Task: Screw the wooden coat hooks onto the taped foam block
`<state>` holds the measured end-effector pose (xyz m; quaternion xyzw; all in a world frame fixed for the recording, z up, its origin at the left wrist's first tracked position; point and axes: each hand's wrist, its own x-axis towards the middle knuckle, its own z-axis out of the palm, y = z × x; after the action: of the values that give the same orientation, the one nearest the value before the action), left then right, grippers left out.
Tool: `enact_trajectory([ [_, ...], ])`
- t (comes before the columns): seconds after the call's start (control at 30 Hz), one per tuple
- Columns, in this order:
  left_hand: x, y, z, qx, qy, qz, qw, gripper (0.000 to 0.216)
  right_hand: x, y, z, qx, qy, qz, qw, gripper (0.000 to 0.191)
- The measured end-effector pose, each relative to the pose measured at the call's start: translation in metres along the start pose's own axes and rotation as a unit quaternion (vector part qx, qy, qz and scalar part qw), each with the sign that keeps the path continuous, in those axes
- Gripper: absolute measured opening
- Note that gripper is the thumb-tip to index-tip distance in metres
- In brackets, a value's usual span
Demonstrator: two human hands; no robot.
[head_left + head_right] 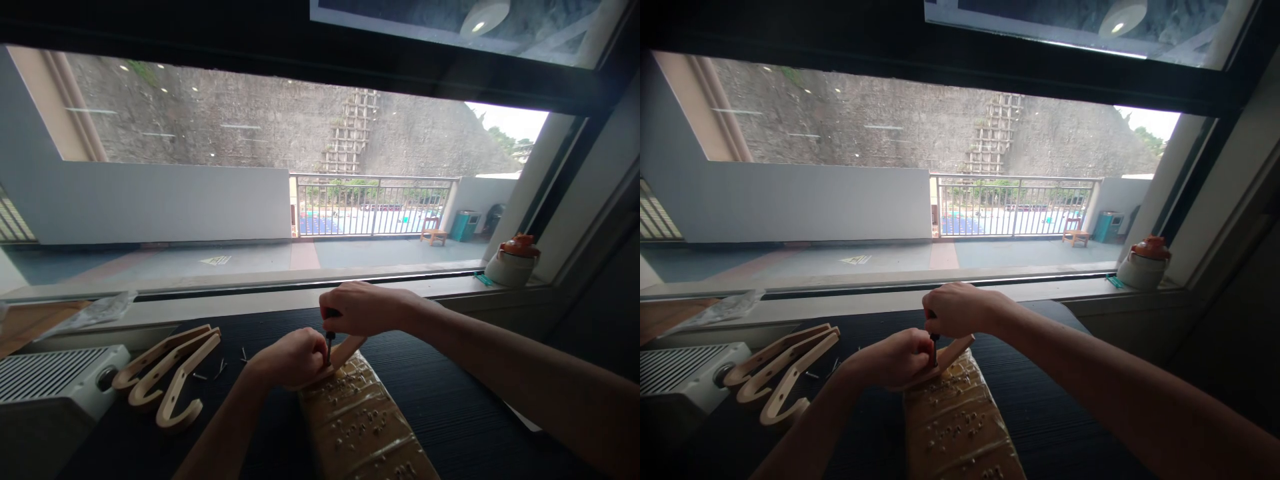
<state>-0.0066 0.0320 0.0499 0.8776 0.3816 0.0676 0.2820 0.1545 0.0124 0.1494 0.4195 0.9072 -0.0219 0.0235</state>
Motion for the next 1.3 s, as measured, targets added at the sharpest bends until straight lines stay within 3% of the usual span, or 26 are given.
enact_trajectory([
  [0.37,0.001,0.001,-0.001,-0.004,-0.001,0.001,1.000,0.025,0.000,0.000,-0.002,0.011,-0.006,-0.058,0.998,0.022],
  [0.73,-0.001,0.002,0.001,-0.020,0.004,-0.001,1.000,0.027,0.001,-0.004,-0.008,-0.019,-0.026,-0.016,0.999,0.026],
  [0.9,0.002,0.001,0.002,-0.041,-0.013,-0.010,0.999,0.027,0.004,-0.002,-0.006,0.011,-0.016,-0.018,1.000,0.022],
  [1.07,-0.012,-0.003,-0.022,-0.102,-0.032,-0.018,0.994,0.033,-0.007,0.018,0.006,0.129,0.038,0.011,0.991,0.026],
  [1.13,-0.024,-0.012,-0.032,-0.235,0.064,-0.021,0.970,0.039,-0.020,0.030,0.018,0.260,0.102,0.057,0.958,0.028],
  [1.2,-0.036,-0.024,-0.033,-0.307,0.193,-0.043,0.931,0.042,-0.035,0.041,0.038,0.405,0.176,0.105,0.891,0.032],
  [1.23,-0.041,-0.030,-0.029,-0.328,0.228,-0.051,0.915,0.042,-0.041,0.045,0.050,0.466,0.202,0.111,0.854,0.032],
  [1.3,-0.049,-0.038,-0.014,-0.379,0.228,-0.045,0.896,0.046,-0.048,0.048,0.079,0.557,0.238,0.117,0.787,0.031],
])
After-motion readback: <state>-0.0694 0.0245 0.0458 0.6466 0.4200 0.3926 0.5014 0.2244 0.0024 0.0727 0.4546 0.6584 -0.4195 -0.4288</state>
